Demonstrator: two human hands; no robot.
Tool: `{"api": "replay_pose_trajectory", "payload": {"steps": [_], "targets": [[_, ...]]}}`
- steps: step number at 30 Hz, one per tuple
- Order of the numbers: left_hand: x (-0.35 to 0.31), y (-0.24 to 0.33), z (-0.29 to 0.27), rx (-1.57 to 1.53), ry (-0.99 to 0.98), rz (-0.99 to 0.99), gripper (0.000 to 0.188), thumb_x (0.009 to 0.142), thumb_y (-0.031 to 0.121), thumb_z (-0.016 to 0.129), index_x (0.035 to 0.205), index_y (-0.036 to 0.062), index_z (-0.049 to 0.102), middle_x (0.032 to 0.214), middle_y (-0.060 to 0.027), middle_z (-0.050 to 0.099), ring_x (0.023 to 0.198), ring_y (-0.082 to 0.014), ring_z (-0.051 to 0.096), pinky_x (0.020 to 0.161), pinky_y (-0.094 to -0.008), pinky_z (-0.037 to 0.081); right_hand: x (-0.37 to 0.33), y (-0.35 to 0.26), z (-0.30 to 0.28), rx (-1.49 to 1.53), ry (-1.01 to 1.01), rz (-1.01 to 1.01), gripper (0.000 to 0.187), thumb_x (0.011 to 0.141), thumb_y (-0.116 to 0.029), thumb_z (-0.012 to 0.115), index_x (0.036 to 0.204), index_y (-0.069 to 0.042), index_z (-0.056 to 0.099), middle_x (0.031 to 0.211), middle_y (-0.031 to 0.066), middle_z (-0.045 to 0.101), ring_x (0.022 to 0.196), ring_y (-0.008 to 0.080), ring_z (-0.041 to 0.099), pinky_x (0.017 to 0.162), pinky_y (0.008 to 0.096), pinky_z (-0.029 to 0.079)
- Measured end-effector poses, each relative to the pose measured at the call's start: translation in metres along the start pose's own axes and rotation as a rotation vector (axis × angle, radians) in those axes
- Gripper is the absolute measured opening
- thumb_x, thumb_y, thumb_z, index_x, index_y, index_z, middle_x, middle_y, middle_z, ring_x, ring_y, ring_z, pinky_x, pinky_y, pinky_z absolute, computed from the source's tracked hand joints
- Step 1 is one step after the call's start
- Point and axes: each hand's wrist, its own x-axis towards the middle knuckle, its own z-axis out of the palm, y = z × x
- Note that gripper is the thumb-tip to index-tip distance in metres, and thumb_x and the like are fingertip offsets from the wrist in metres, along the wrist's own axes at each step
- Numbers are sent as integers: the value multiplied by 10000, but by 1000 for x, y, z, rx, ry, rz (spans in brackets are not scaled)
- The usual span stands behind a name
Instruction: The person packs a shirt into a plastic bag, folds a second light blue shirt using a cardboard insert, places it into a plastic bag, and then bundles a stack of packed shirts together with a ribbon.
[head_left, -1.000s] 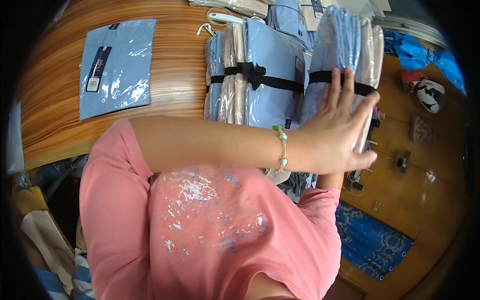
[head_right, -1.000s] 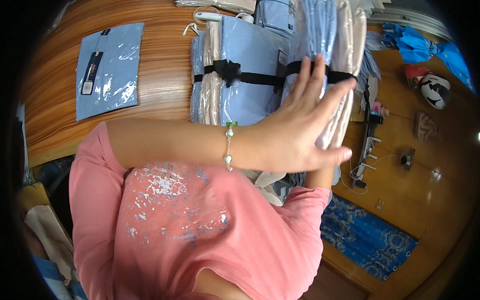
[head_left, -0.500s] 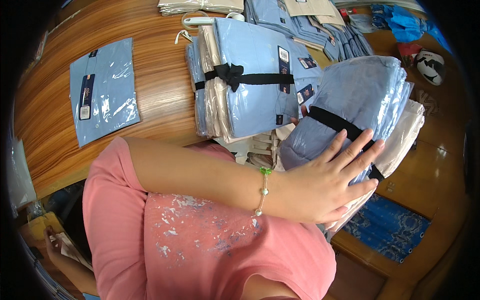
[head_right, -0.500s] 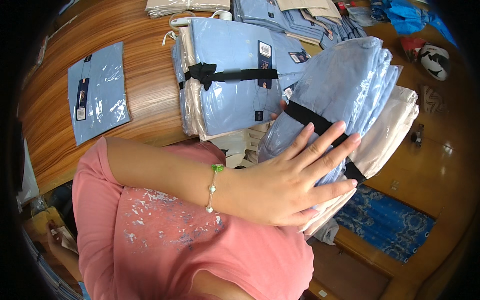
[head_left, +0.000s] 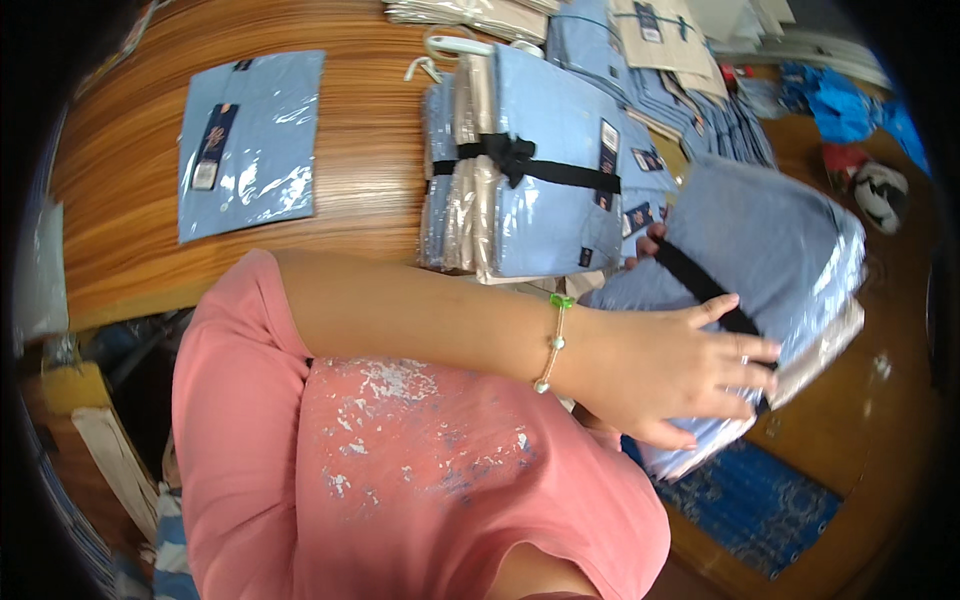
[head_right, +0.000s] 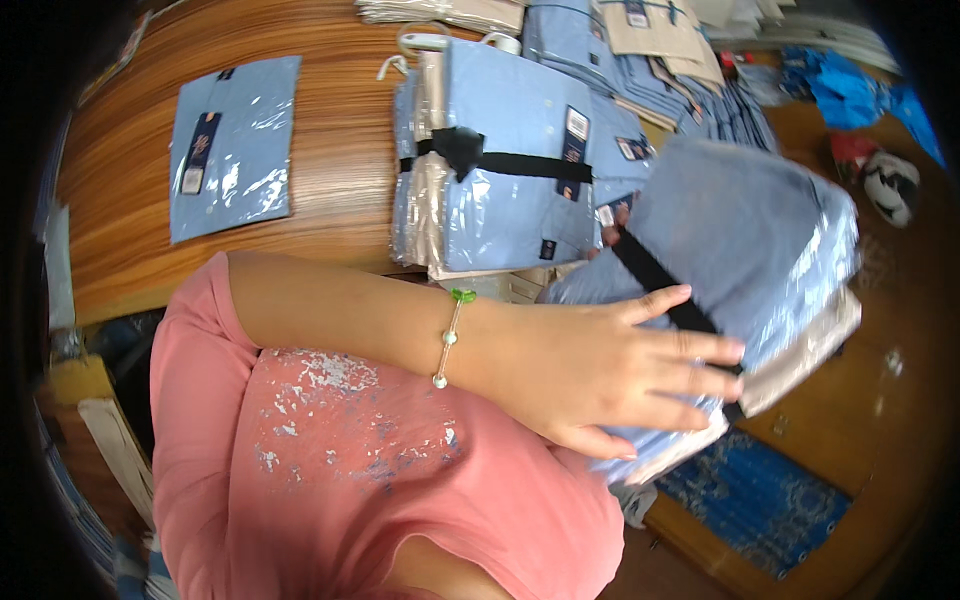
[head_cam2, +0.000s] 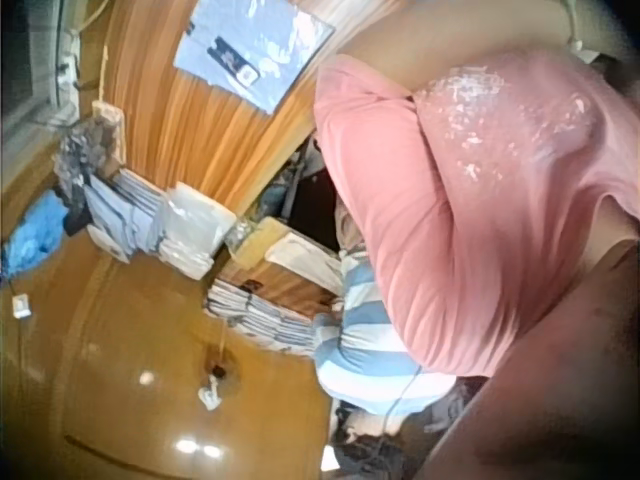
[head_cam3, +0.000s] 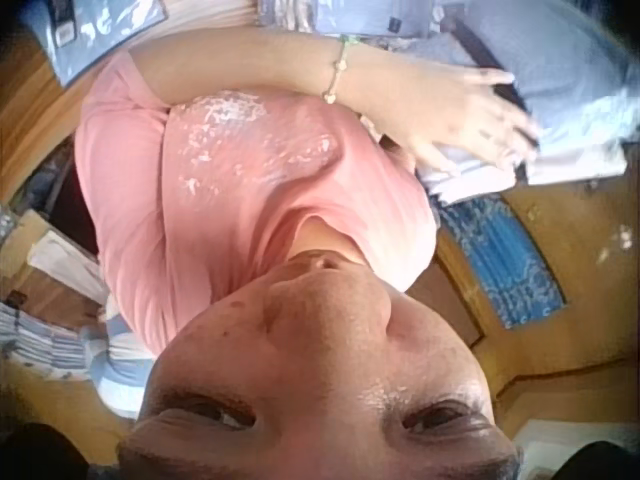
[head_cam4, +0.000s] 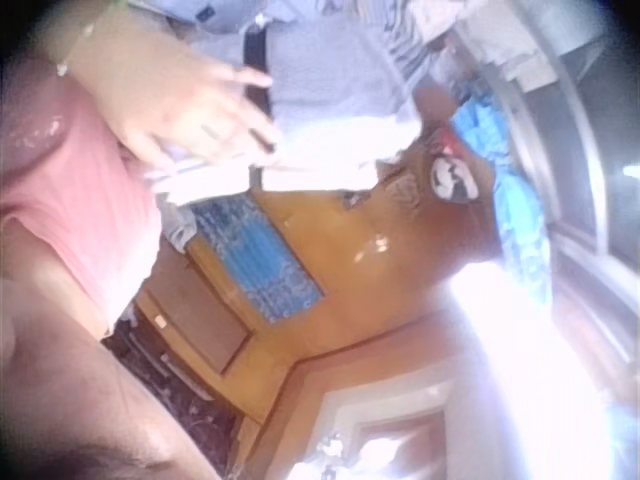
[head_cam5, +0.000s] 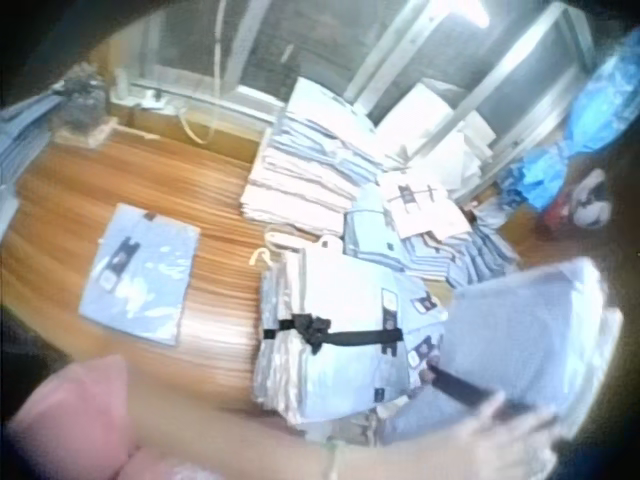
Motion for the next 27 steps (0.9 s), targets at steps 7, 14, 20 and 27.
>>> {"api": "replay_pose_trajectory", "payload": {"steps": [7,14,20,27], "targets": [[-25,5,6,-7,180,37,754,800,308,640,1432,143,264,1518,-116,151,1403,-274,153,1033,-635,208,9,-8,5,-50,-21,12,632,910,-516,462,1308,-25,451,1244,122,549,1052,236,589,860,377,499],[-61,-16,-13,-168,429,-261,918,800,261,620,1458,25,24,1491,-240,-140,1394,-379,-85,1124,-483,78,22,-23,21,-104,-24,34,646,906,-528,463,1310,-24,449,1249,124,546,1053,237,588,862,376,498],[-132,-20,-23,-230,390,-704,850,890,438,535,1448,3,63,1500,-239,-81,1402,-357,6,1127,-431,129,37,-24,37,-154,-10,67,658,902,-538,464,1312,-23,446,1252,125,543,1054,239,588,864,375,498],[-124,-12,-42,-191,490,-736,890,841,430,612,1429,-26,122,1443,-242,197,1345,-368,218,1102,-434,203,29,-44,51,-227,84,91,673,897,-550,466,1314,-22,444,1257,126,540,1055,241,588,866,374,497]]}}
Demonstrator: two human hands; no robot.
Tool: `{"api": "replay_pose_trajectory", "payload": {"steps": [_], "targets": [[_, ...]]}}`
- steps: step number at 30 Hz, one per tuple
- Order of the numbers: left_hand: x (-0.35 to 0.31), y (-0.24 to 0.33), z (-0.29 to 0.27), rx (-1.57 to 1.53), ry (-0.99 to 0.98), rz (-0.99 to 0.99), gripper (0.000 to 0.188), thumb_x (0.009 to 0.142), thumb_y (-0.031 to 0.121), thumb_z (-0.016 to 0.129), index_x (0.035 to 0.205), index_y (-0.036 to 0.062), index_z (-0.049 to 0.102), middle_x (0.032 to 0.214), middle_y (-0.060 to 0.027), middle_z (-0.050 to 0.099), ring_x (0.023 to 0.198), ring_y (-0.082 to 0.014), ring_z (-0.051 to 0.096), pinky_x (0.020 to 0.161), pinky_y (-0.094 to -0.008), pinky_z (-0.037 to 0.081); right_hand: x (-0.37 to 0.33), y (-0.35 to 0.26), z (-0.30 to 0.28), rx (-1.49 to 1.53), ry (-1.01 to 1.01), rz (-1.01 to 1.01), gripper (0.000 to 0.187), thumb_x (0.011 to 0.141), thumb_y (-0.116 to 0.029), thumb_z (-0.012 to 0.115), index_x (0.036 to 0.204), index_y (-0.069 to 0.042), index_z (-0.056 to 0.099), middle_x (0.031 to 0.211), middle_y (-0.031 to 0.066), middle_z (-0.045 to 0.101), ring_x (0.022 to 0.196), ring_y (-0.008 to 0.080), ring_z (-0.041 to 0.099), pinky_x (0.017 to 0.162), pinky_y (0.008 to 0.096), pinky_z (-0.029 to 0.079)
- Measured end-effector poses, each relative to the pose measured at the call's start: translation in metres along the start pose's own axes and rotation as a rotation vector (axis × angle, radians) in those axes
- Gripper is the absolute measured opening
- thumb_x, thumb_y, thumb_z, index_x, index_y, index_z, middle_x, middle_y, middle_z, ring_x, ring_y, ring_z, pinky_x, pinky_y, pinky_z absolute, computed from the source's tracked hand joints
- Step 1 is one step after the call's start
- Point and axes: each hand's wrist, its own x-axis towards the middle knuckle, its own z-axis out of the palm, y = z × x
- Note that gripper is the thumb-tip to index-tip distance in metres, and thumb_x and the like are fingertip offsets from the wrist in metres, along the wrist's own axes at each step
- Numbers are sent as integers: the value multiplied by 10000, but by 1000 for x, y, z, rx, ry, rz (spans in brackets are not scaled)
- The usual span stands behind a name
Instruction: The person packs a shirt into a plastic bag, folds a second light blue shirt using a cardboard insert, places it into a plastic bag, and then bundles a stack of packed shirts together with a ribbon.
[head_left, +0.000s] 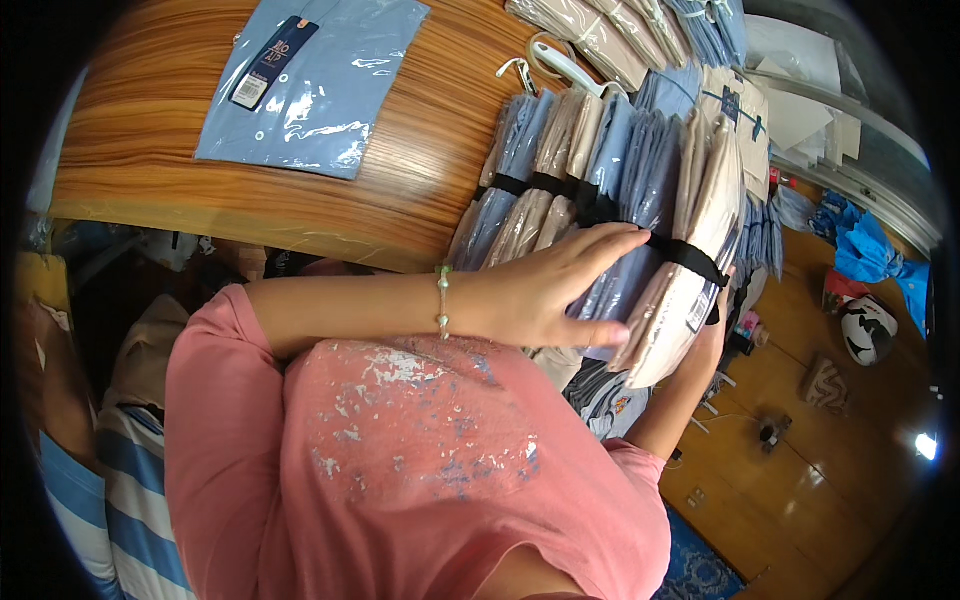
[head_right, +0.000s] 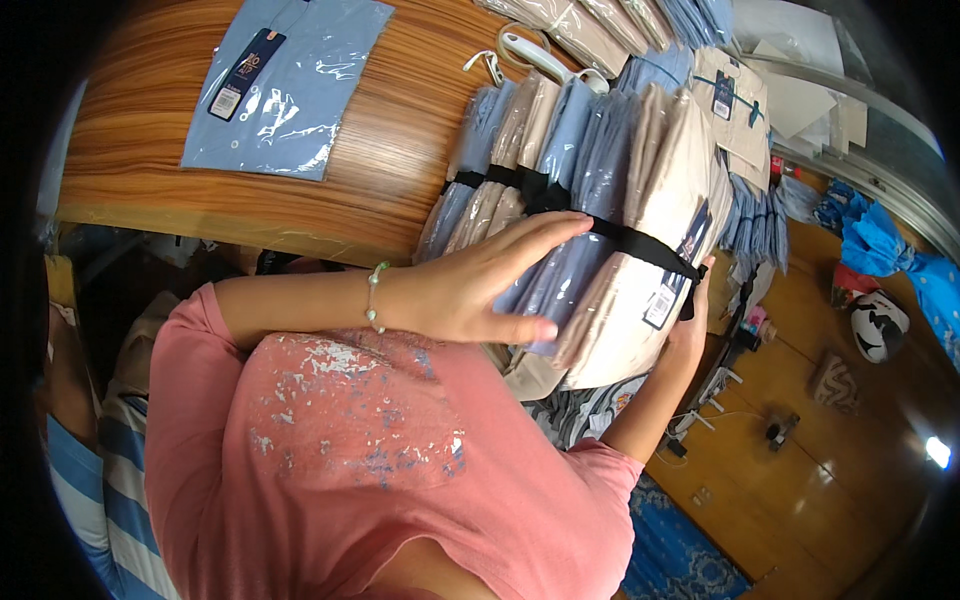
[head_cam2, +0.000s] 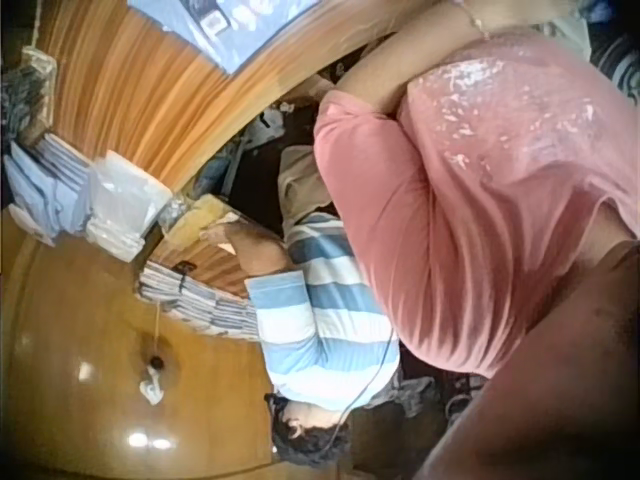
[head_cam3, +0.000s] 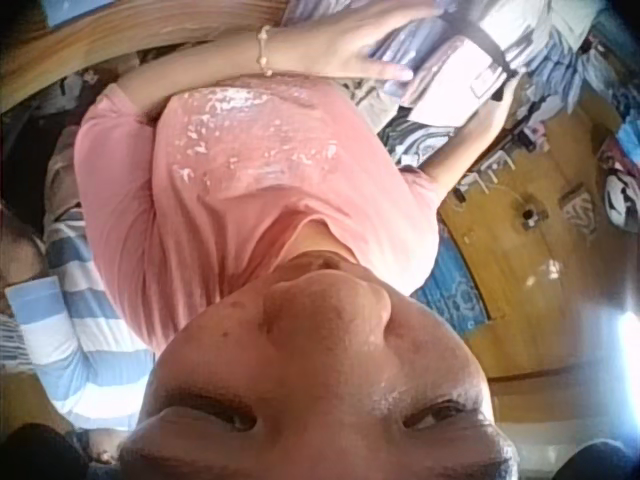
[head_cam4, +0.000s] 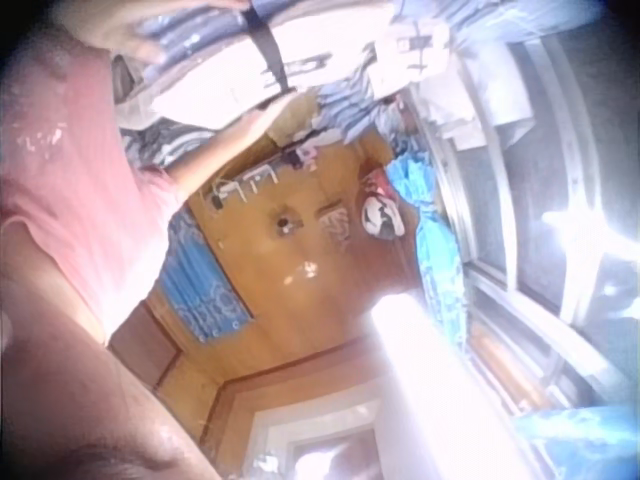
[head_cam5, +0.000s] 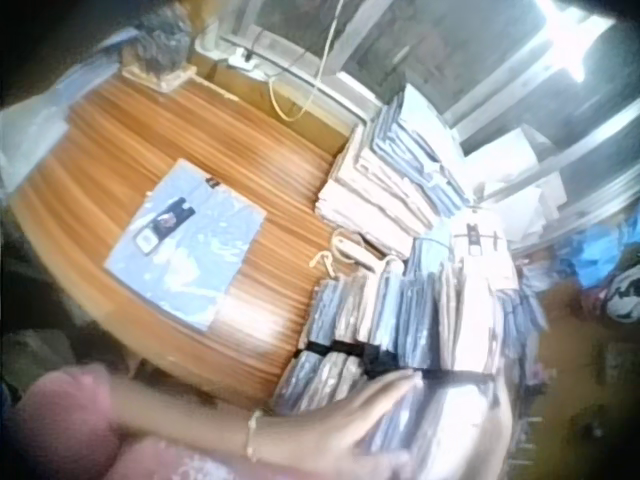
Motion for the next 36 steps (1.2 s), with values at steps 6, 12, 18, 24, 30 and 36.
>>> {"api": "replay_pose_trajectory", "payload": {"steps": [6,12,18,24,30,36], "targets": [[-1,16,-4,216,97,-56,1056,716,477,716,1447,25,102,1380,-256,250,1239,-418,275,1054,-513,189,20,-5,-51,-65,-148,13,790,857,-632,458,1347,-15,402,1267,133,534,1082,244,572,912,363,469],[2,-8,-4,418,233,16,980,719,612,645,1430,83,226,1399,-247,222,1277,-419,235,1068,-532,170,35,8,9,17,-159,34,791,858,-632,456,1349,-15,399,1270,134,531,1088,243,568,917,362,465],[7,-58,-6,-209,397,-429,1176,746,763,460,1419,-71,-24,1458,-343,-48,1365,-463,-57,1103,-529,36,36,11,26,12,-154,47,793,858,-632,455,1352,-14,395,1273,134,528,1093,243,564,922,362,461],[27,-37,28,-55,365,-494,1286,641,791,556,1439,16,-90,1390,-440,-21,1324,-557,23,1049,-607,136,15,21,-2,3,-116,51,795,859,-633,453,1354,-13,391,1276,135,526,1099,242,560,927,361,457],[49,-25,60,-35,191,-455,1319,614,782,588,1433,-4,-84,1382,-448,6,1277,-610,109,1033,-609,192,-43,24,-63,28,1,36,797,860,-633,451,1356,-12,387,1279,135,523,1105,242,556,931,360,453],[42,-14,95,-158,-10,-401,1293,646,717,632,1416,-53,-63,1382,-438,21,1304,-580,39,1061,-589,126,-105,39,-109,78,142,31,799,860,-633,449,1359,-12,383,1282,136,520,1110,241,552,936,360,449]]}}
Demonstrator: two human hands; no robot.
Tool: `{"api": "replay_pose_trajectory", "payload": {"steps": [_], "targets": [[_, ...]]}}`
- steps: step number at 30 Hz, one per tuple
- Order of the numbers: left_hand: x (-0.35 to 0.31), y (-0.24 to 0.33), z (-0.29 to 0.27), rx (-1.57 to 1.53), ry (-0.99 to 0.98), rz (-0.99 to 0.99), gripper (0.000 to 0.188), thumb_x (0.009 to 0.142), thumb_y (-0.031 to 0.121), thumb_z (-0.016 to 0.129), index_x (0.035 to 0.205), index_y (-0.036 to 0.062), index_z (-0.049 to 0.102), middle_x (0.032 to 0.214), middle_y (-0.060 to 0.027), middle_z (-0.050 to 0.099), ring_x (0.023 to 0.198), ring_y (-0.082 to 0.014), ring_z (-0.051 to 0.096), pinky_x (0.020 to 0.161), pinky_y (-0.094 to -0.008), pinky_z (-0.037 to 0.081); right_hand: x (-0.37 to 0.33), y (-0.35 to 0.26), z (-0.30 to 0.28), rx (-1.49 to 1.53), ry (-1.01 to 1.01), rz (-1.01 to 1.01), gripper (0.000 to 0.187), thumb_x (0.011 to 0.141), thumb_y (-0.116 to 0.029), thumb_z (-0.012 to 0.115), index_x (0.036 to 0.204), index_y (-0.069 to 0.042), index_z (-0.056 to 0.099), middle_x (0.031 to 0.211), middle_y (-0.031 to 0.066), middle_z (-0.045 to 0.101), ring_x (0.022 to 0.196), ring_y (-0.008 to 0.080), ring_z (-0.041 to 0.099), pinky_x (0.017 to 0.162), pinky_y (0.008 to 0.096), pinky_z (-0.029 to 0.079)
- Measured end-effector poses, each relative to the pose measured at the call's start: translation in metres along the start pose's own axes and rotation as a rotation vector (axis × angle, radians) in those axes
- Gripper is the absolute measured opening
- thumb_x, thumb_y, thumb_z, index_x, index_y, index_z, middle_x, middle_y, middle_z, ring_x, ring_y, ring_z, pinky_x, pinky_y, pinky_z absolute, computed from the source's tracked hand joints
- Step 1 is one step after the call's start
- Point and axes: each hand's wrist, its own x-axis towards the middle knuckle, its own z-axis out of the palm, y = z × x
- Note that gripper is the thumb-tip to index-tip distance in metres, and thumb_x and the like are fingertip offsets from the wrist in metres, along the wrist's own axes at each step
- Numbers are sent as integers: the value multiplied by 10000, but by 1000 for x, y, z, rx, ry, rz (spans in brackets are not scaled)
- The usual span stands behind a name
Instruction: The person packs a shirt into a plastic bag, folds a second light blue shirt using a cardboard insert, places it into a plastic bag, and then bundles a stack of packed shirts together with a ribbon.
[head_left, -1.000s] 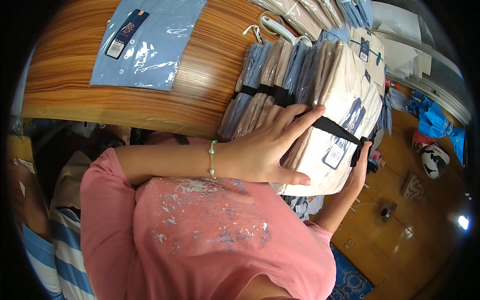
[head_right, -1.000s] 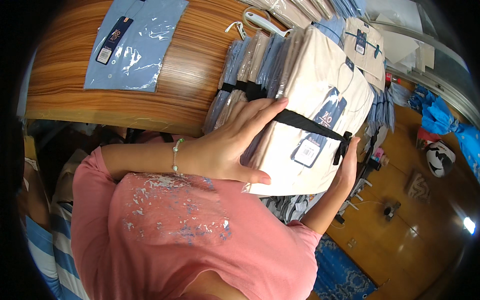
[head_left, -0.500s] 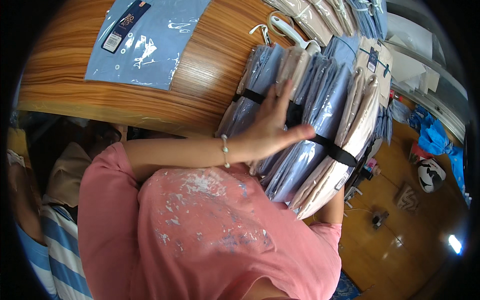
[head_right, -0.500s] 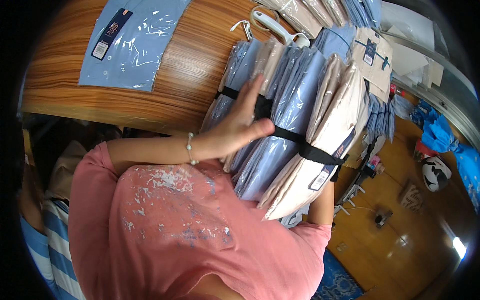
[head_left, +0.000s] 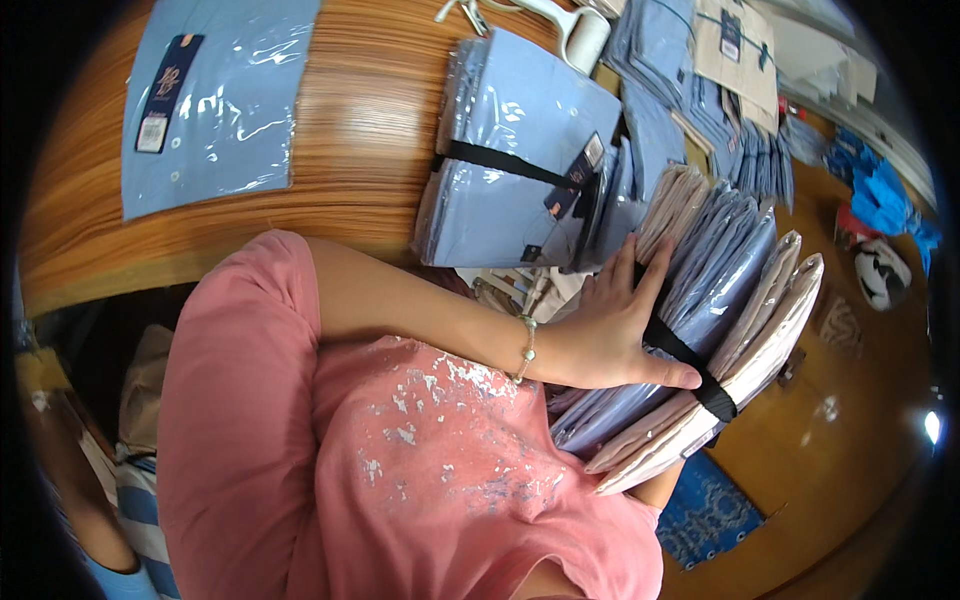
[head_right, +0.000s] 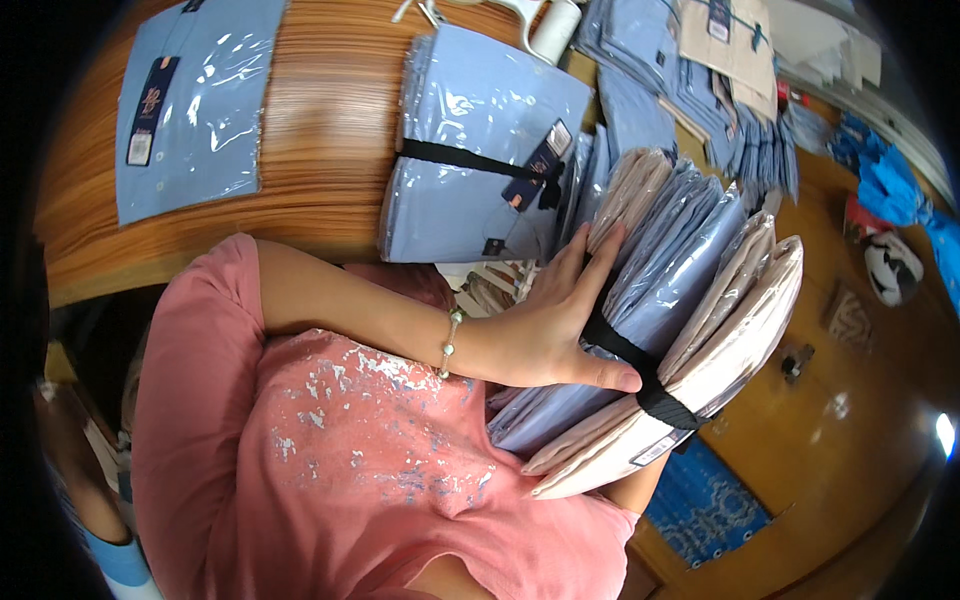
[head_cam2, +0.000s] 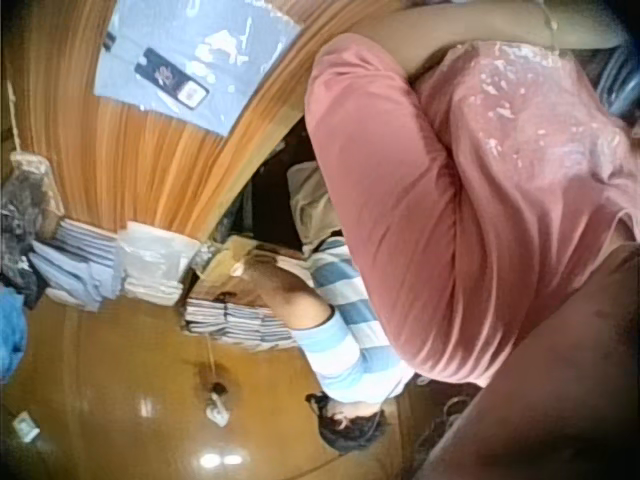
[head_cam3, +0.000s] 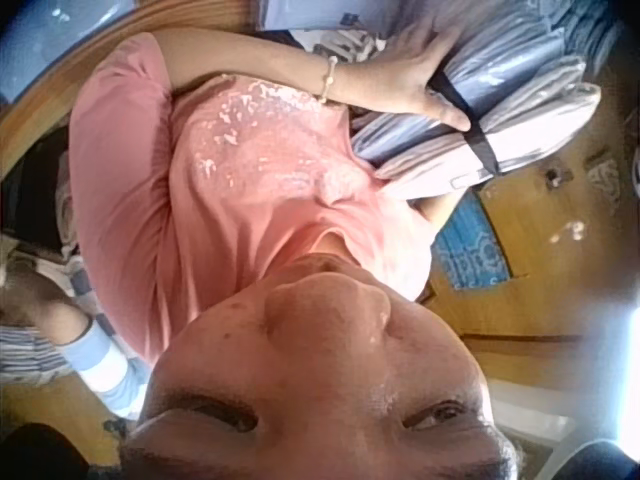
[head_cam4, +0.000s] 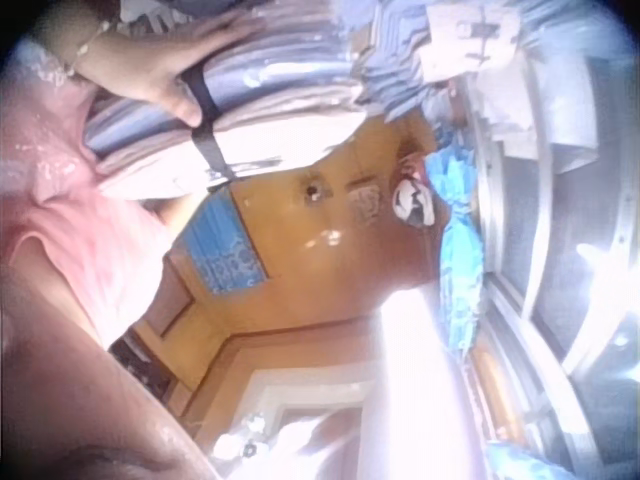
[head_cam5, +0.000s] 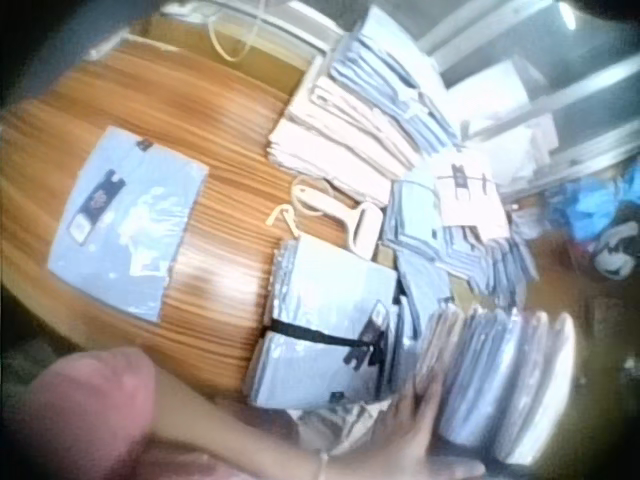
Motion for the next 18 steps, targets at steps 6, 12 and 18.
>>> {"api": "replay_pose_trajectory", "payload": {"steps": [6,12,18], "targets": [[-18,-6,7,-13,-98,-53,1330,615,763,615,1424,-23,-89,1375,-451,9,1286,-606,73,1033,-621,169,-45,22,-16,52,75,17,801,861,-633,447,1361,-11,379,1285,136,518,1116,241,548,941,359,445],[-23,-3,-4,15,38,6,1316,626,762,606,1426,-15,-95,1363,-462,28,1284,-605,86,1042,-607,165,-17,12,-3,58,-3,13,803,862,-633,446,1363,-10,375,1288,137,515,1122,240,544,946,359,441],[-29,16,-45,-5,225,15,1274,686,614,684,1399,-87,-105,1445,-356,-50,1357,-484,-44,1107,-508,60,44,-2,43,42,-190,-2,805,863,-633,444,1365,-9,371,1290,137,512,1128,240,541,950,358,437]]}}
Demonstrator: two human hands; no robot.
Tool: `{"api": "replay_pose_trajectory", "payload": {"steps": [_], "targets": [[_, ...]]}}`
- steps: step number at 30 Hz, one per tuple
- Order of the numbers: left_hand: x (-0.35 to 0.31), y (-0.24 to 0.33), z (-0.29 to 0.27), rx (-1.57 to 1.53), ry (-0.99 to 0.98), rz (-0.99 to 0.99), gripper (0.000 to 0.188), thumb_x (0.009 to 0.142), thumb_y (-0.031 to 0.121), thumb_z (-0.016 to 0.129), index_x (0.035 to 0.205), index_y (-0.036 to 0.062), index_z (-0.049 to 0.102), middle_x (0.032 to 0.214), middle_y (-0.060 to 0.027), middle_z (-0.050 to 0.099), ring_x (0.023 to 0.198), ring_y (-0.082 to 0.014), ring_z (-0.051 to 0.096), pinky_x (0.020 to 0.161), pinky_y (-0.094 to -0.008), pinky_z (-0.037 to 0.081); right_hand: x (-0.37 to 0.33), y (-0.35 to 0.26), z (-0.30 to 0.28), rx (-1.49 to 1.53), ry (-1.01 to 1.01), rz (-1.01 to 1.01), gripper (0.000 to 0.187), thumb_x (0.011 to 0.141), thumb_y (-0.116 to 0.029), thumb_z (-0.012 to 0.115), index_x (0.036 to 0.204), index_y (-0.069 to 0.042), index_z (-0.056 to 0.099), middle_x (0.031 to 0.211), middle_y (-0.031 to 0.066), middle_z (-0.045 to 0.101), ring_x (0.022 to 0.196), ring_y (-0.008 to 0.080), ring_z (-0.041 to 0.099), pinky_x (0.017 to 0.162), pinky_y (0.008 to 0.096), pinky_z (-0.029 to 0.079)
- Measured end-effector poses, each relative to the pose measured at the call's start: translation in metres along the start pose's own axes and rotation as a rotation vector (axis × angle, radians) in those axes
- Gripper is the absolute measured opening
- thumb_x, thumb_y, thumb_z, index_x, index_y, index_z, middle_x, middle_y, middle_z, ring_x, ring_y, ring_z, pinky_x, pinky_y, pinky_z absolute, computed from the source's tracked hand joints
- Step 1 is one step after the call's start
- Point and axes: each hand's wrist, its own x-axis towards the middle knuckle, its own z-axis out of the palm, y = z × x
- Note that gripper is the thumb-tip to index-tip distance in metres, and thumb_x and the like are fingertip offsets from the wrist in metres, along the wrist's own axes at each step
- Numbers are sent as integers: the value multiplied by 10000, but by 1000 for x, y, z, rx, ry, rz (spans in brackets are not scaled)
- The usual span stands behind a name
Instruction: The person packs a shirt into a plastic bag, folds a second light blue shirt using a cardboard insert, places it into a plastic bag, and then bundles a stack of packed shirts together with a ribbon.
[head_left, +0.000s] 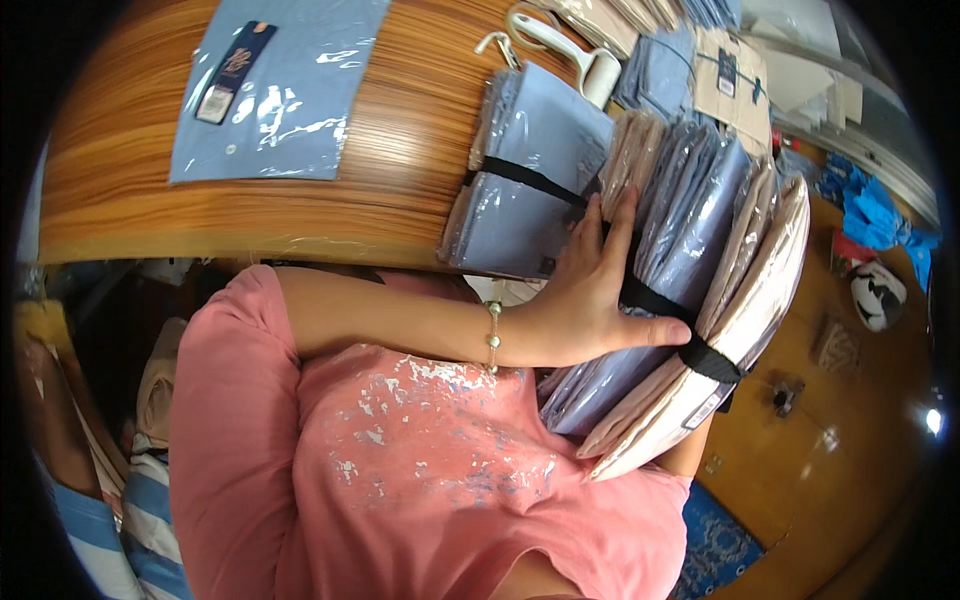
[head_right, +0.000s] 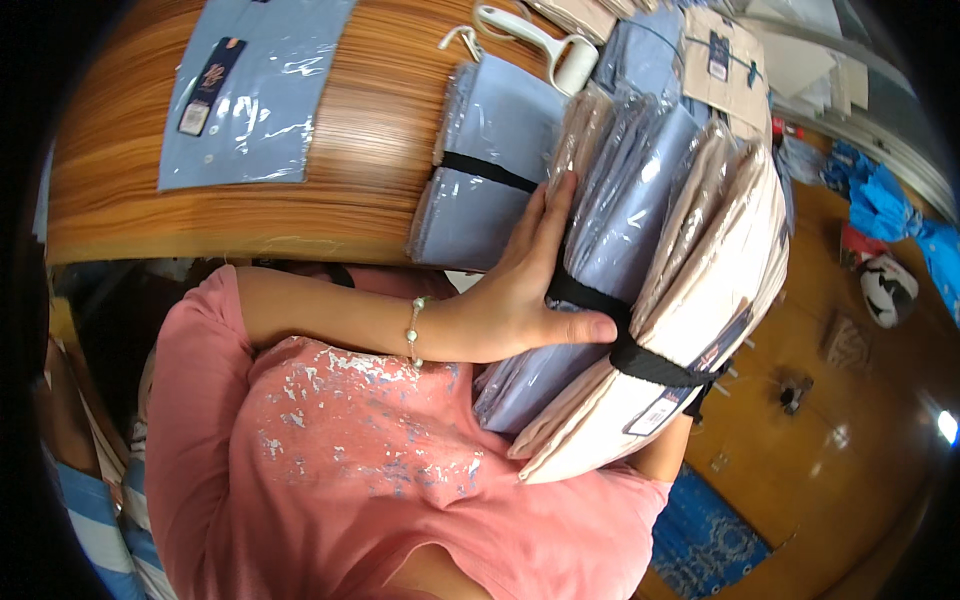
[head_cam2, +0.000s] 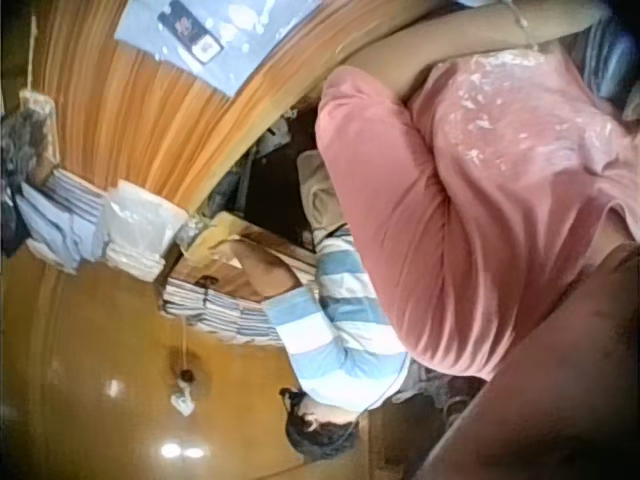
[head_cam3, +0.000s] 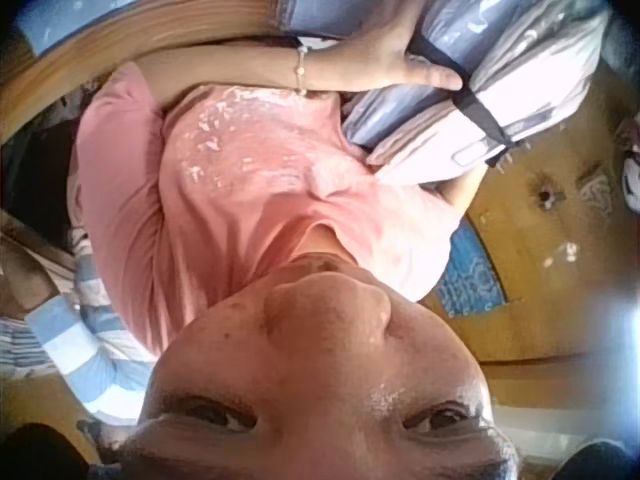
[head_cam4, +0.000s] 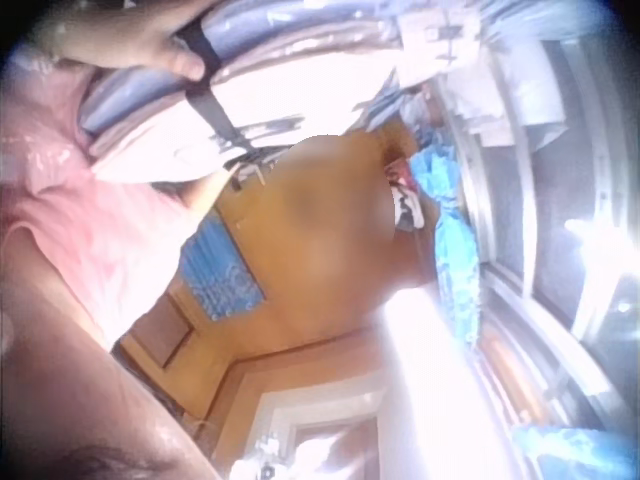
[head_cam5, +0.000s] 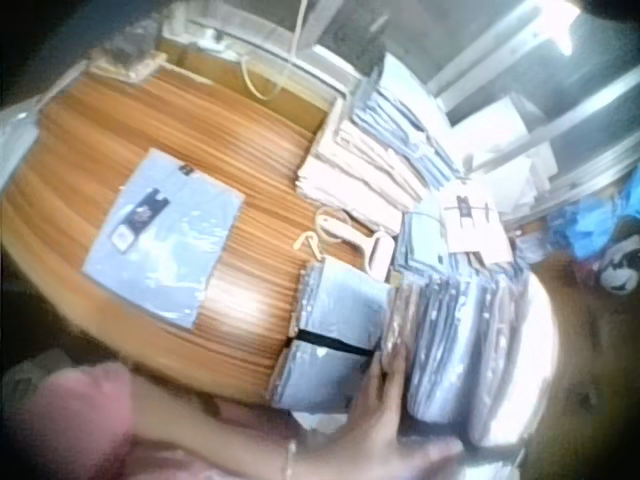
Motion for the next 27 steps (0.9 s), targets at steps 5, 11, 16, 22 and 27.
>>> {"api": "replay_pose_trajectory", "payload": {"steps": [5,11,16,22,27], "targets": [[7,-25,-28,50,201,49,1254,684,658,653,1410,-77,-58,1416,-396,-16,1335,-517,9,1098,-515,91,62,5,62,-4,-132,16,806,863,-633,442,1367,-9,368,1293,138,510,1132,240,537,954,358,434],[25,-53,-38,125,261,-2,1245,681,715,611,1415,-81,-3,1364,-473,16,1319,-563,36,1082,-539,129,95,3,98,12,-242,13,808,864,-634,440,1370,-8,364,1296,138,508,1138,239,533,959,357,430],[36,-55,-43,24,303,39,1214,700,685,618,1413,-86,11,1386,-442,38,1331,-537,51,1094,-513,122,112,-1,111,31,-303,-2,810,864,-634,439,1372,-7,361,1298,139,505,1143,239,530,963,357,427],[50,-47,-48,-64,275,-18,1066,812,550,600,1414,-94,1,1442,-296,168,1363,-327,180,1103,-342,188,136,-11,129,59,-365,-17,812,865,-634,437,1374,-6,357,1301,139,503,1148,238,526,968,356,423],[58,-44,-54,-152,229,3,1070,817,527,612,1422,-67,-40,1442,-286,178,1333,-306,254,1066,-340,273,144,-12,119,67,-406,-4,814,866,-634,436,1376,-6,354,1304,139,500,1153,238,523,972,356,419]]}}
